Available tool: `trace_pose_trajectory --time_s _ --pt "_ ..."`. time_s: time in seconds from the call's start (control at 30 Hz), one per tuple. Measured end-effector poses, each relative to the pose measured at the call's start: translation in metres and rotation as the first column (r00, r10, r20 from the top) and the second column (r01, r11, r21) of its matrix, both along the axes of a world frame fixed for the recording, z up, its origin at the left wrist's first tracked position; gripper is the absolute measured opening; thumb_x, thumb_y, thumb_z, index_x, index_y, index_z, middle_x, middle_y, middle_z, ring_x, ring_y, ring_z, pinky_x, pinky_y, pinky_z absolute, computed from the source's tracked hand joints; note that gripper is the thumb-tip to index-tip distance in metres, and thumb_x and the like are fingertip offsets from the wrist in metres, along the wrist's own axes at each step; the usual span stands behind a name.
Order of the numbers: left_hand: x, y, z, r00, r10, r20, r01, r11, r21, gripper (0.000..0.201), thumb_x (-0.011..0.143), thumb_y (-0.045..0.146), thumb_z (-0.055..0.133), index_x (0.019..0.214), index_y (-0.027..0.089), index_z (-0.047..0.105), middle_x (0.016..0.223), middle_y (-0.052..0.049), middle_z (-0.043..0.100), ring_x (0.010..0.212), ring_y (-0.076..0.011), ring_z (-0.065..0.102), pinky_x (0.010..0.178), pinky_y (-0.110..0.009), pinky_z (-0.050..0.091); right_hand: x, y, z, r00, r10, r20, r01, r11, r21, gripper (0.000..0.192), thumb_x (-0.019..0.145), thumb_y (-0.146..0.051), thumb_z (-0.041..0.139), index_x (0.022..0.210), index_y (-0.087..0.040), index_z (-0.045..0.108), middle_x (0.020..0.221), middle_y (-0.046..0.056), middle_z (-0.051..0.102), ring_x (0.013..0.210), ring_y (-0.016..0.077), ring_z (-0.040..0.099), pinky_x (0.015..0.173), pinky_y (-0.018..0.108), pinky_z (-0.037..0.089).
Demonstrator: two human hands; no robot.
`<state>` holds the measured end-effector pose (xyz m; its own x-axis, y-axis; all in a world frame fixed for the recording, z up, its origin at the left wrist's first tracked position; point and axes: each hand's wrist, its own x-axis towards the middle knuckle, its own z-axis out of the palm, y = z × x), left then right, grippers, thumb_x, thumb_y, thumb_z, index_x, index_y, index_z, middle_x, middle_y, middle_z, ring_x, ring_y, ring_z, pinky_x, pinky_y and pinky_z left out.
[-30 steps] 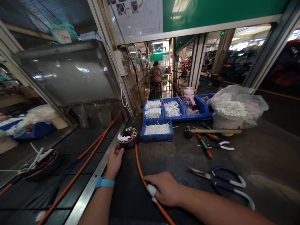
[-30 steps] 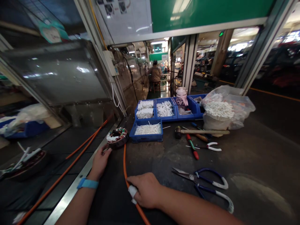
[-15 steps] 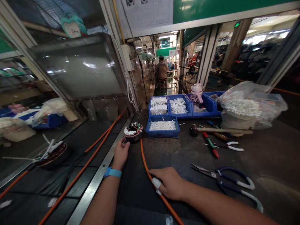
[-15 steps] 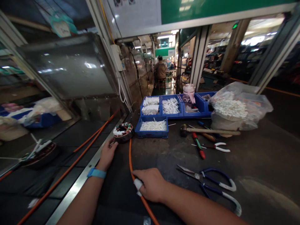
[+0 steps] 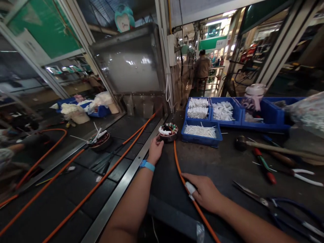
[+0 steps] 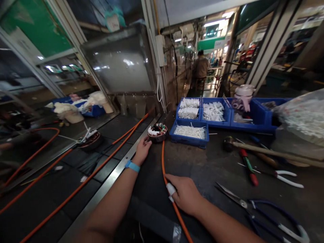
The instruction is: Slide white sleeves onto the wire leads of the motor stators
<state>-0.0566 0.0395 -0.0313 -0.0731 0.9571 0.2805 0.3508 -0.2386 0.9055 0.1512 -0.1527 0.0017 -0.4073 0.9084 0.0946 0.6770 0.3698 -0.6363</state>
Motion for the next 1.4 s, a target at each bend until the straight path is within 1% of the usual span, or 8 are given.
trace_pose_trajectory --time_s 0.43,0.7,0.8,0.9,1.0,1.1,1.3,1.4 --pt "0.000 -0.003 0.001 0.999 -0.006 -0.033 0.007 0.999 0.033 0.039 0.079 0.021 0.058 0.117 0.012 0.053 0.115 -0.014 0.056 0.078 -0.0125 0.060 0.080 -0.032 0.050 0.000 0.000 0.001 1.000 0.010 0.003 -0.010 1.000 -0.014 0.053 0.078 -0.016 0.040 0.129 -0.019 0.050 0.121 0.008 0.060 0.106 0.0226 0.060 0.089 0.037 0.048" --pt "0.011 -0.020 0.019 0.982 0.037 -0.183 -0.007 0.987 0.162 0.055 0.072 0.016 0.061 0.125 0.017 0.046 0.120 -0.013 0.047 0.089 -0.0170 0.056 0.082 -0.035 0.049 0.003 -0.004 0.012 0.999 0.012 -0.045 -0.014 0.999 -0.045 0.045 0.082 -0.020 0.040 0.125 -0.021 0.053 0.117 0.006 0.062 0.103 0.0198 0.061 0.086 0.031 0.048" --pt "0.013 -0.026 0.028 0.978 0.050 -0.204 -0.008 0.980 0.200 0.055 0.073 0.015 0.058 0.126 0.015 0.044 0.121 -0.014 0.044 0.095 -0.0204 0.054 0.087 -0.039 0.047 0.036 -0.009 0.030 0.989 -0.145 0.022 0.143 0.987 0.075 0.039 0.080 -0.020 0.042 0.116 -0.024 0.058 0.112 0.005 0.064 0.100 0.0190 0.061 0.087 0.031 0.047" --pt "0.017 -0.031 0.035 0.963 0.082 -0.258 0.007 0.945 0.326 0.048 0.078 0.016 0.053 0.125 0.015 0.045 0.120 -0.014 0.045 0.106 -0.0242 0.050 0.098 -0.042 0.039 0.102 -0.010 0.043 0.903 -0.411 0.121 0.377 0.896 0.233 0.036 0.077 -0.020 0.045 0.108 -0.024 0.061 0.107 0.004 0.065 0.097 0.0200 0.060 0.085 0.032 0.046" --pt "0.024 -0.034 0.037 0.911 -0.092 -0.401 0.270 0.869 0.414 0.038 0.082 0.019 0.049 0.120 0.018 0.051 0.110 -0.010 0.054 0.103 -0.0223 0.052 0.097 -0.039 0.040 0.184 -0.013 0.046 0.615 -0.751 0.240 0.687 0.660 0.305 0.035 0.077 -0.020 0.044 0.108 -0.022 0.061 0.108 0.006 0.065 0.096 0.0220 0.060 0.081 0.031 0.046" --pt "0.031 -0.037 0.034 0.817 -0.302 -0.491 0.513 0.771 0.378 0.029 0.085 0.020 0.045 0.111 0.020 0.058 0.106 -0.008 0.059 0.099 -0.0196 0.056 0.091 -0.034 0.045 0.249 -0.017 0.045 0.343 -0.848 0.404 0.818 0.481 0.315 0.035 0.077 -0.019 0.043 0.106 -0.018 0.063 0.107 0.010 0.065 0.091 0.0237 0.061 0.070 0.030 0.045" --pt "0.036 -0.042 0.030 0.755 -0.406 -0.515 0.610 0.722 0.326 0.026 0.085 0.023 0.045 0.101 0.022 0.065 0.095 -0.006 0.066 0.090 -0.0184 0.062 0.081 -0.030 0.050 0.280 -0.016 0.044 0.358 -0.797 0.487 0.808 0.526 0.267 0.028 0.075 -0.018 0.049 0.096 -0.014 0.067 0.091 0.012 0.068 0.079 0.0232 0.062 0.064 0.029 0.043" --pt "0.037 -0.041 0.030 0.732 -0.431 -0.528 0.635 0.712 0.299 0.025 0.084 0.025 0.046 0.099 0.022 0.066 0.090 -0.005 0.067 0.084 -0.0182 0.063 0.077 -0.029 0.051 0.267 -0.014 0.041 0.465 -0.746 0.476 0.736 0.624 0.260 0.034 0.078 -0.016 0.045 0.105 -0.017 0.065 0.103 0.010 0.066 0.089 0.0211 0.061 0.072 0.029 0.045"
